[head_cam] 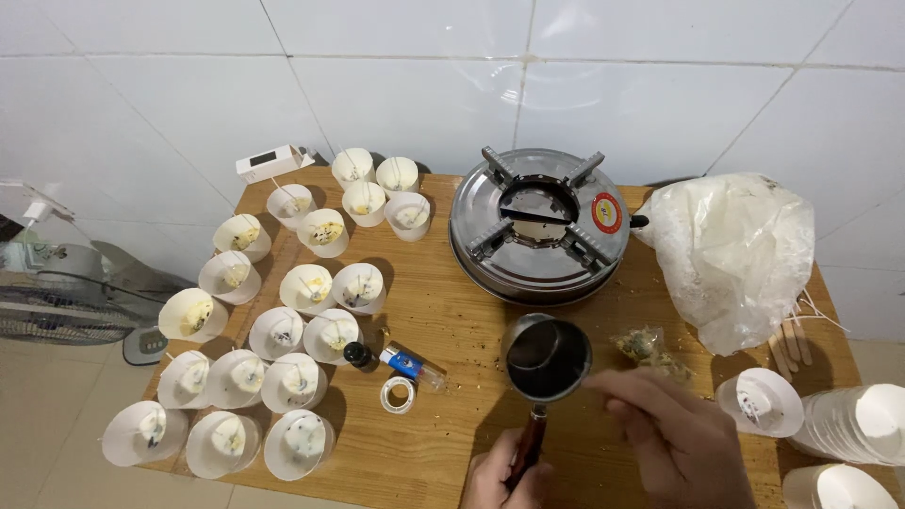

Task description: Prepare candle wicks and pour melted wax into paper cups to make candles

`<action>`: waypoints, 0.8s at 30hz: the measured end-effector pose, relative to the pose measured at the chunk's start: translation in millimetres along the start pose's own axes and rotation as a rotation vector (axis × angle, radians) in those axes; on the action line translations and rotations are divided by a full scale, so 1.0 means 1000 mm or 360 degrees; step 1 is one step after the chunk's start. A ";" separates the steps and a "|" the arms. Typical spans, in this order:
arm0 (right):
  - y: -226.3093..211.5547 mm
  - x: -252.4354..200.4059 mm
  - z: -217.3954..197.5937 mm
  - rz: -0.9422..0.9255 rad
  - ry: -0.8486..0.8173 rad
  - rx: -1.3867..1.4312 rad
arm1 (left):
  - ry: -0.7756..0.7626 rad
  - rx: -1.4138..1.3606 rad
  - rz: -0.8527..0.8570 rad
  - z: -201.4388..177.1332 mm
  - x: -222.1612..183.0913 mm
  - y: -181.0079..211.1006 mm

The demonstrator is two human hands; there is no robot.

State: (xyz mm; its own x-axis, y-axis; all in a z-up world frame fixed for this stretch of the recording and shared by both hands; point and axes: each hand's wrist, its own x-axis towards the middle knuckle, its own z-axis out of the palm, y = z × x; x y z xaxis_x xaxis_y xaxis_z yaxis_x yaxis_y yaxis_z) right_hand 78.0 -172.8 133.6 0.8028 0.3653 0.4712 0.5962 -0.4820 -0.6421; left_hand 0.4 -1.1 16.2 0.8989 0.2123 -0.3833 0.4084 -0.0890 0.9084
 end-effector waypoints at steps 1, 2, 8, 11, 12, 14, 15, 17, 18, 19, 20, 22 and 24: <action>-0.002 0.000 -0.001 -0.0001 0.0000 0.0001 | 0.0002 0.0000 0.0000 0.000 0.002 -0.004; -0.005 0.000 -0.001 0.0036 0.0051 0.0011 | -0.0022 -0.0015 0.0060 0.000 0.003 -0.008; -0.010 0.002 -0.006 -0.0046 0.0095 -0.0109 | -0.0033 -0.0039 0.0204 0.002 0.007 -0.018; -0.008 -0.003 -0.002 -0.0044 0.0174 -0.0272 | -0.0039 -0.0050 0.0102 -0.001 0.001 -0.005; -0.004 -0.005 0.000 -0.0044 0.0198 -0.0303 | -0.0059 -0.0059 0.0053 -0.001 0.000 -0.003; -0.005 -0.011 0.005 0.0167 0.0176 -0.0257 | -0.0077 -0.0066 0.0083 -0.002 -0.002 -0.001; -0.006 -0.013 0.008 0.0377 0.0153 -0.0210 | -0.0094 -0.0073 0.0112 -0.002 -0.002 0.000; 0.001 -0.014 0.006 0.0245 0.0152 -0.0140 | -0.0093 -0.0090 0.0125 0.002 0.004 -0.014; 0.005 -0.015 0.006 0.0116 0.0148 -0.0072 | -0.0094 -0.0109 0.0134 0.003 0.006 -0.022; 0.003 -0.013 0.004 0.0116 0.0148 -0.0070 | -0.0092 -0.0108 0.0133 0.001 0.005 -0.017; 0.000 -0.012 0.002 0.0050 0.0188 -0.0134 | -0.0109 -0.0066 0.0108 -0.001 0.003 -0.012; -0.002 -0.010 0.000 -0.0018 0.0229 -0.0199 | -0.0126 -0.0026 0.0086 -0.002 0.003 -0.006; -0.002 -0.009 0.001 -0.0058 0.0155 -0.0029 | -0.0080 -0.0049 0.0014 -0.001 0.003 -0.005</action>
State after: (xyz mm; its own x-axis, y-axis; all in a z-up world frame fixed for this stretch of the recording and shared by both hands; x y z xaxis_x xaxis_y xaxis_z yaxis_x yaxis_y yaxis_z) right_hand 69.4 -174.8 129.9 0.7770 0.3040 0.5513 0.6244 -0.4843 -0.6129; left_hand 1.0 0.5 11.0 0.9097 0.1622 -0.3823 0.3959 -0.0604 0.9163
